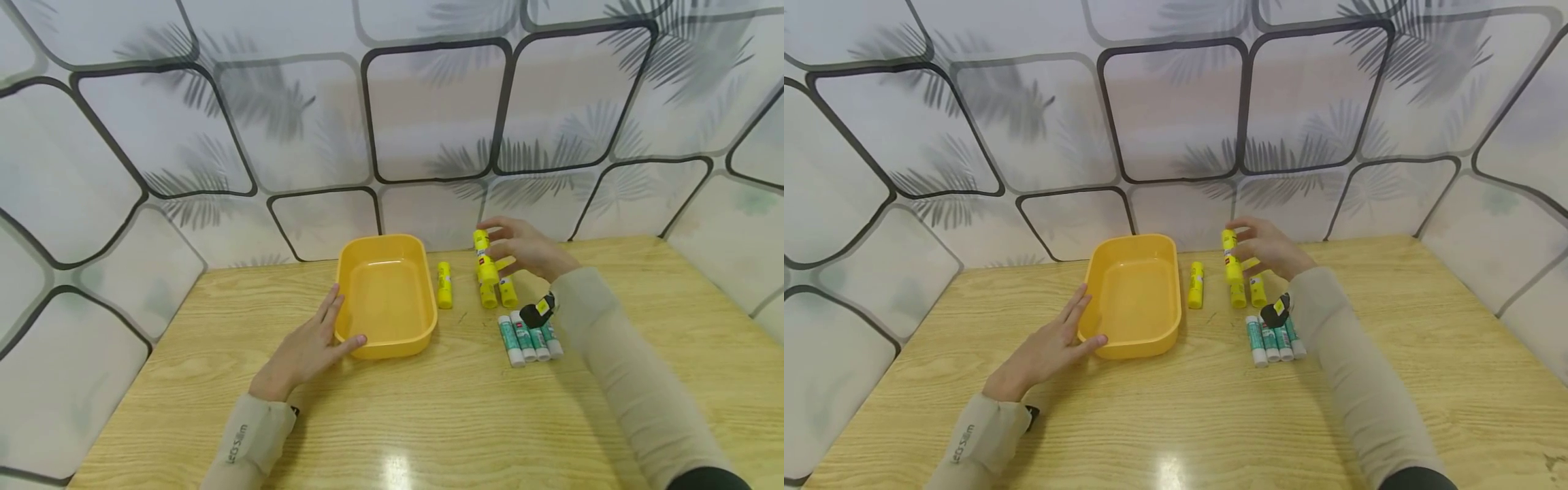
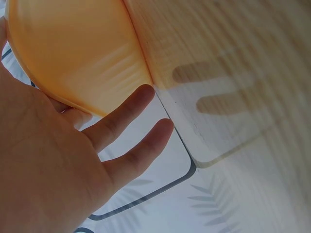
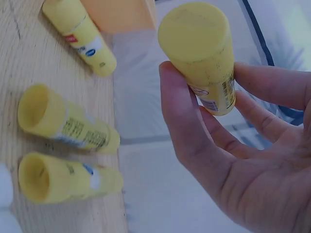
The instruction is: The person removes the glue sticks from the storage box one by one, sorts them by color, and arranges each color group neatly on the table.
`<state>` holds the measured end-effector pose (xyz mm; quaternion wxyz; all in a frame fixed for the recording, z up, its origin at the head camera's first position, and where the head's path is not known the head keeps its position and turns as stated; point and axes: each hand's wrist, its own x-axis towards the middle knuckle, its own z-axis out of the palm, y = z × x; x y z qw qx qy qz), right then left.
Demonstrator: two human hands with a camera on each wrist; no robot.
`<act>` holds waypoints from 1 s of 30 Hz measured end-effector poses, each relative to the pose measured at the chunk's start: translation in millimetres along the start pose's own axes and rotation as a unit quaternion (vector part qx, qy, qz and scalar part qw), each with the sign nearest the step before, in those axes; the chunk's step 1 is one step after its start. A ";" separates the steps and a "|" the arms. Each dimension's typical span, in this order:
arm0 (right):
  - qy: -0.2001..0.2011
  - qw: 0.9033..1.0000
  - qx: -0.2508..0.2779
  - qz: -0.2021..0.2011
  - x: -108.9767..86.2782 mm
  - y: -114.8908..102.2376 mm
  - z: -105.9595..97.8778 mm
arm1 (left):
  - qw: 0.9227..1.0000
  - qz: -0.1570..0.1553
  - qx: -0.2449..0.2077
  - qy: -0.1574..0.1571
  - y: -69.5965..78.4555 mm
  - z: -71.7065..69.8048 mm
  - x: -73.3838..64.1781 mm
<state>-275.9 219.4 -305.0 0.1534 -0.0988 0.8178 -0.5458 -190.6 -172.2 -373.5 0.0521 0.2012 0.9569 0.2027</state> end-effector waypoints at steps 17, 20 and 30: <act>0.018 0.999 -0.018 0.025 -8.6 21.3 -22.2 | 1.000 0.001 -0.004 -0.001 -1.4 1.5 -0.6; 0.022 0.999 -0.021 0.029 -9.5 25.3 -25.4 | 1.000 0.003 -0.004 -0.001 -1.2 1.0 -0.7; 0.027 0.998 -0.026 0.058 -8.1 42.2 -35.4 | 1.000 0.004 -0.006 -0.002 -0.6 0.2 -0.1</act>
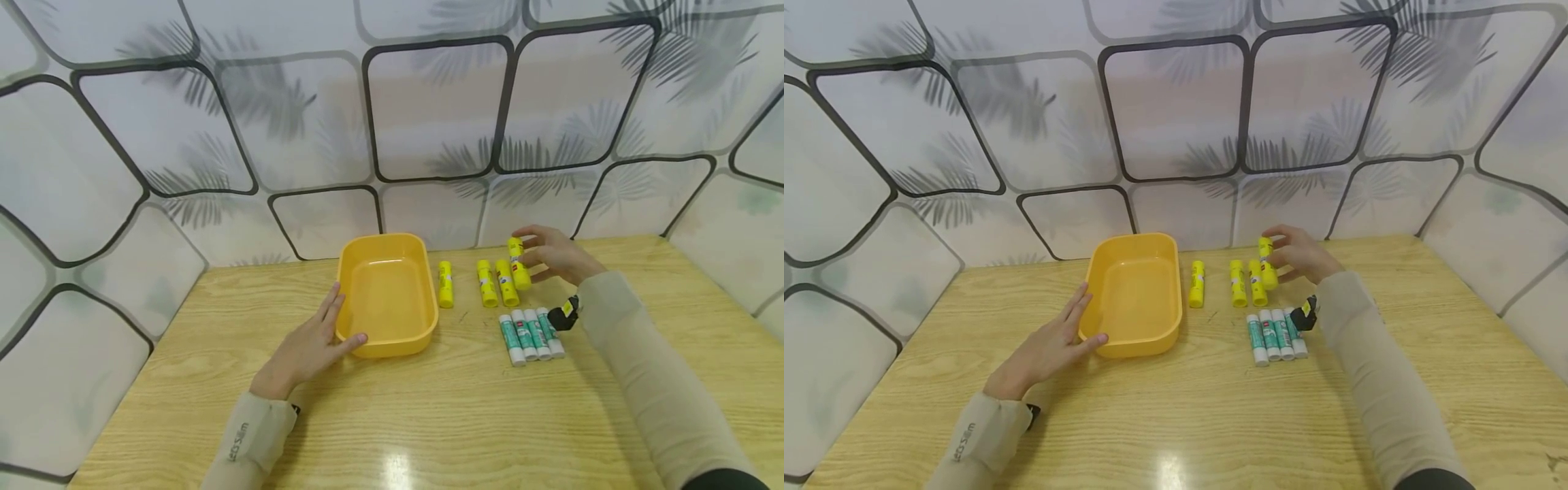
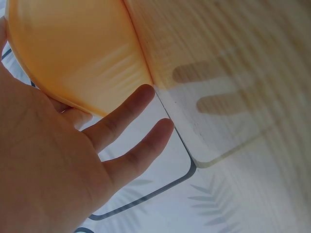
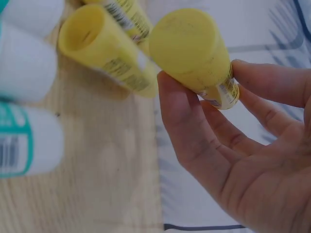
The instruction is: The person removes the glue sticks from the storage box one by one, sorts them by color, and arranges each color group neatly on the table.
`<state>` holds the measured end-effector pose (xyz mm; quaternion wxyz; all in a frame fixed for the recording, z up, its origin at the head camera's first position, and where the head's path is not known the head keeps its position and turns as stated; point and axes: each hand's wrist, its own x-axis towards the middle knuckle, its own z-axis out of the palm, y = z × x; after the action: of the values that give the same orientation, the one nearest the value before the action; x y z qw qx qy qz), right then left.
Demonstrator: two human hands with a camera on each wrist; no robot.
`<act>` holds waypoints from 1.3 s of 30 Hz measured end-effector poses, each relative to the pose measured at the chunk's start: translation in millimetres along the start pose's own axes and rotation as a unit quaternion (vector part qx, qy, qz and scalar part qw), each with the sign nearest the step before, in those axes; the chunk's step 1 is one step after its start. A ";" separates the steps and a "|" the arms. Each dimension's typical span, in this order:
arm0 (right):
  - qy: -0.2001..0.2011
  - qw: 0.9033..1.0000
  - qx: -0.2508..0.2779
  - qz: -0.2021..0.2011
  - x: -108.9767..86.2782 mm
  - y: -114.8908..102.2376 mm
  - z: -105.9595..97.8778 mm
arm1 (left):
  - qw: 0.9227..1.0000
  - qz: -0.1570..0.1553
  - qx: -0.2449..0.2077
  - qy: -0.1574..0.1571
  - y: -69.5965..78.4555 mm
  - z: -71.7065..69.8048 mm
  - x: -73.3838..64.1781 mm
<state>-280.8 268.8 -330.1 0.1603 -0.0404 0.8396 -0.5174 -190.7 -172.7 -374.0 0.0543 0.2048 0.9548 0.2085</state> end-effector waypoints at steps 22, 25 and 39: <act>0.005 0.998 -0.039 0.053 6.5 27.9 -3.0 | 1.000 0.002 0.005 -0.002 1.5 -0.2 0.6; -0.001 0.998 -0.045 0.049 5.1 28.4 -1.8 | 1.000 0.003 0.004 -0.002 1.2 0.5 0.5; -0.010 0.998 -0.062 0.028 4.2 31.8 1.6 | 1.000 -0.003 0.003 -0.005 0.8 1.7 0.7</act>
<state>-281.2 281.1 -359.8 0.1803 -0.0324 0.8693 -0.4591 -190.7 -171.1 -375.2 0.0592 0.2032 0.9558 0.2042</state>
